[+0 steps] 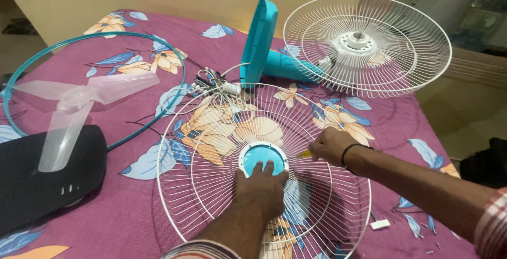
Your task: The person uses a screwdriver to tighten screws on the central hub of a disassembled fan cage. The fan blades and motor housing are visible nearby on the table.
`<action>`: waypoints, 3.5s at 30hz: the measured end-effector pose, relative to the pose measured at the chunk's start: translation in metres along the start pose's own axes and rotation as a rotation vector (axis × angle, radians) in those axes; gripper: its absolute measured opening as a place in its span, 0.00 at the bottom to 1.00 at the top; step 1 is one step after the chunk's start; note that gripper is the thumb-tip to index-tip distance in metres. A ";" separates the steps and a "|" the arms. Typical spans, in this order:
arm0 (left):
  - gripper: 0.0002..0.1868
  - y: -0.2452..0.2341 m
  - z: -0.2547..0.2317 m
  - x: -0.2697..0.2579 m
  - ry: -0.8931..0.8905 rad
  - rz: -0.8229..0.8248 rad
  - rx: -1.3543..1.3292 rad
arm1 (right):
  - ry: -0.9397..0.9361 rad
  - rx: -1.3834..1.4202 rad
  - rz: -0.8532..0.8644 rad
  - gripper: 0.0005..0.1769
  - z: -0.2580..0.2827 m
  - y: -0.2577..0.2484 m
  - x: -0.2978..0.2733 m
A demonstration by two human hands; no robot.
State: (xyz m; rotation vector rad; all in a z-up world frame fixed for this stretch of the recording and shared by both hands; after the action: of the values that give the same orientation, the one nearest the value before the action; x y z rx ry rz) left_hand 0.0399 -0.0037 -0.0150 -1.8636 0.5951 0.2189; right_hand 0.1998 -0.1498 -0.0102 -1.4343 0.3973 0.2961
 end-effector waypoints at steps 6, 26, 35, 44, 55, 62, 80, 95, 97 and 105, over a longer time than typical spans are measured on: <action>0.34 0.002 0.001 0.004 0.013 -0.036 0.007 | -0.211 -0.023 -0.099 0.19 -0.013 -0.006 -0.025; 0.36 -0.001 0.001 0.001 0.009 0.003 -0.002 | -0.364 -0.081 -0.228 0.15 0.001 -0.018 -0.065; 0.32 0.000 0.003 0.005 0.020 -0.072 -0.026 | -0.574 -0.406 -0.384 0.12 0.030 -0.026 -0.070; 0.30 -0.011 0.035 -0.002 -0.040 -0.674 -0.022 | -0.573 -0.592 -0.300 0.16 0.051 -0.026 -0.075; 0.52 0.000 0.046 -0.021 -0.434 -0.369 -0.128 | -0.441 -0.440 -0.050 0.18 0.052 -0.029 -0.023; 0.63 -0.001 0.043 -0.020 -0.372 -0.215 -0.020 | -0.158 -0.107 0.093 0.19 0.016 -0.009 -0.002; 0.63 -0.007 0.053 -0.022 -0.358 -0.200 -0.030 | -0.424 -0.315 -0.257 0.14 0.006 -0.029 -0.064; 0.61 -0.004 0.053 -0.030 -0.294 -0.202 -0.009 | -0.460 -0.638 -0.274 0.12 0.037 -0.034 -0.061; 0.59 -0.003 0.056 -0.031 -0.301 -0.191 -0.004 | -0.463 -0.562 -0.260 0.13 0.031 -0.037 -0.058; 0.53 0.008 0.061 -0.037 -0.302 -0.181 0.024 | -0.477 -0.187 -0.271 0.19 -0.013 -0.030 -0.049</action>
State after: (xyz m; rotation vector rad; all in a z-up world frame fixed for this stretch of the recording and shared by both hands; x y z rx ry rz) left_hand 0.0126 0.0609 -0.0287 -1.8042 0.2196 0.3637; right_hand 0.1677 -0.1639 0.0374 -1.5233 -0.2174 0.4490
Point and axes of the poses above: each hand's wrist, its own x-axis towards the middle knuckle, its own y-axis out of the palm, z = x × y, the point moved 5 cm from there along x, towards the middle knuckle, and after that the axes turned 14 degrees about y, right-handed, at the moved point
